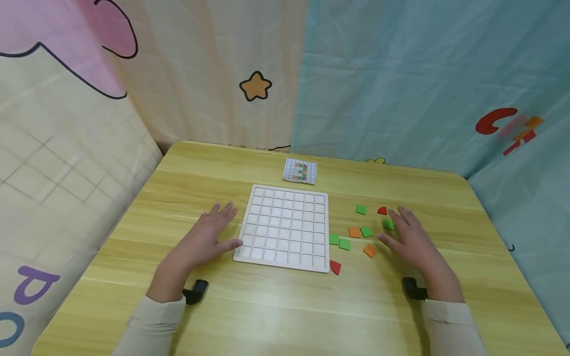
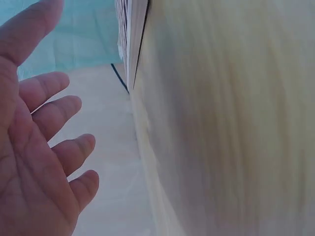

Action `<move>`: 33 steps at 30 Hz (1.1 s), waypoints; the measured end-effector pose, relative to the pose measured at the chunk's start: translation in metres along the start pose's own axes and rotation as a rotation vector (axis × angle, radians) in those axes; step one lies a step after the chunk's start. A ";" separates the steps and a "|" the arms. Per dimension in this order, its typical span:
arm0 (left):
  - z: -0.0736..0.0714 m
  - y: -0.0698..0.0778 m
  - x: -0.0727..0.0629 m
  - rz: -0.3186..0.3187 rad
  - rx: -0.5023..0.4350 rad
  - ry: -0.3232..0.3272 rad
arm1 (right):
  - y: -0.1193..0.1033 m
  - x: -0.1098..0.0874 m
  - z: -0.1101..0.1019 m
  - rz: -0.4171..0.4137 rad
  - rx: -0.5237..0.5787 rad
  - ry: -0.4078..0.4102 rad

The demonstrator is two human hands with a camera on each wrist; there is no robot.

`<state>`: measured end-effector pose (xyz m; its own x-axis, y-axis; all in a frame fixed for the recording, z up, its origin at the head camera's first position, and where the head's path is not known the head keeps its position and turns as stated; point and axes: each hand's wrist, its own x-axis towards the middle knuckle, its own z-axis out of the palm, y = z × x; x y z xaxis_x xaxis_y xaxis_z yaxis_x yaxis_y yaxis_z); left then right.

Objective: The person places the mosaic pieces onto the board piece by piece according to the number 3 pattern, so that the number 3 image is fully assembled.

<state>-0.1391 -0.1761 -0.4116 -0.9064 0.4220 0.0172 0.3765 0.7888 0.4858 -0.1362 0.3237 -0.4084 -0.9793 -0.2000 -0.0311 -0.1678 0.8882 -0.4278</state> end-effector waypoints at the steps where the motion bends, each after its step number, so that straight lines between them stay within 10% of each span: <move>1: 0.002 0.002 0.001 0.009 -0.003 -0.007 | 0.000 0.002 0.001 -0.004 0.028 -0.003; 33: 0.028 0.010 -0.007 -0.005 -0.183 -0.081 | 0.005 0.050 0.000 0.041 0.261 -0.023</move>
<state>-0.1237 -0.1584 -0.4311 -0.8869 0.4590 -0.0520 0.3246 0.6993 0.6369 -0.1862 0.3184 -0.4123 -0.9814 -0.1778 -0.0721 -0.0902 0.7595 -0.6443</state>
